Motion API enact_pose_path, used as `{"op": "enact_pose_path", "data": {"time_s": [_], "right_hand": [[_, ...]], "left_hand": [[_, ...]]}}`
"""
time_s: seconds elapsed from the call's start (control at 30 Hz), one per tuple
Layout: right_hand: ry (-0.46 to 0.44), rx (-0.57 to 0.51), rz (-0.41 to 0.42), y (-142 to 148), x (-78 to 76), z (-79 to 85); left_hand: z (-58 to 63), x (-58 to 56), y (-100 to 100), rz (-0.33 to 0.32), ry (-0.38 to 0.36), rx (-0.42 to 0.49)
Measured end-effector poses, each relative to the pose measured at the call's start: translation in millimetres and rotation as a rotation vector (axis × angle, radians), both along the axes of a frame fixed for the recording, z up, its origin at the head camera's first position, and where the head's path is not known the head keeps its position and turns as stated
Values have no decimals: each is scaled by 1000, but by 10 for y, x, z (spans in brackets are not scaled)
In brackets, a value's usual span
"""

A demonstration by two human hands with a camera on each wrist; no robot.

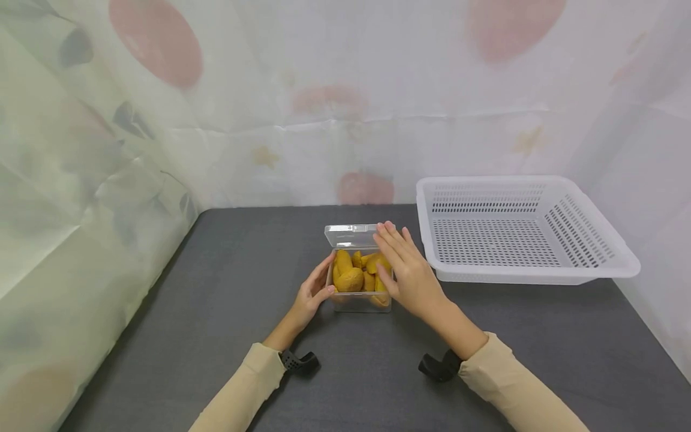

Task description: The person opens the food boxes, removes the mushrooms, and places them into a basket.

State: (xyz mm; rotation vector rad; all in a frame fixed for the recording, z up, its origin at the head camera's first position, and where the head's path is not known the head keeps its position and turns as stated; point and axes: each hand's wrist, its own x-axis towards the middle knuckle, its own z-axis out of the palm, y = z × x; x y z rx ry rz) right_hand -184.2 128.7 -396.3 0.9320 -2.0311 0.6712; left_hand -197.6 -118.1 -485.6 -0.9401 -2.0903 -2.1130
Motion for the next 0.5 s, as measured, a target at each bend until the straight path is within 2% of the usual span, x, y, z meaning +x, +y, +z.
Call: {"op": "enact_pose_path", "data": {"time_s": [0.2, 0.5], "right_hand": [[-1, -42, 9, -30, -78, 21], [-25, -20, -13, -33, -215, 49]], "left_hand": [[6, 7, 3, -1, 5, 4], [-19, -1, 3, 9, 0, -8]]}}
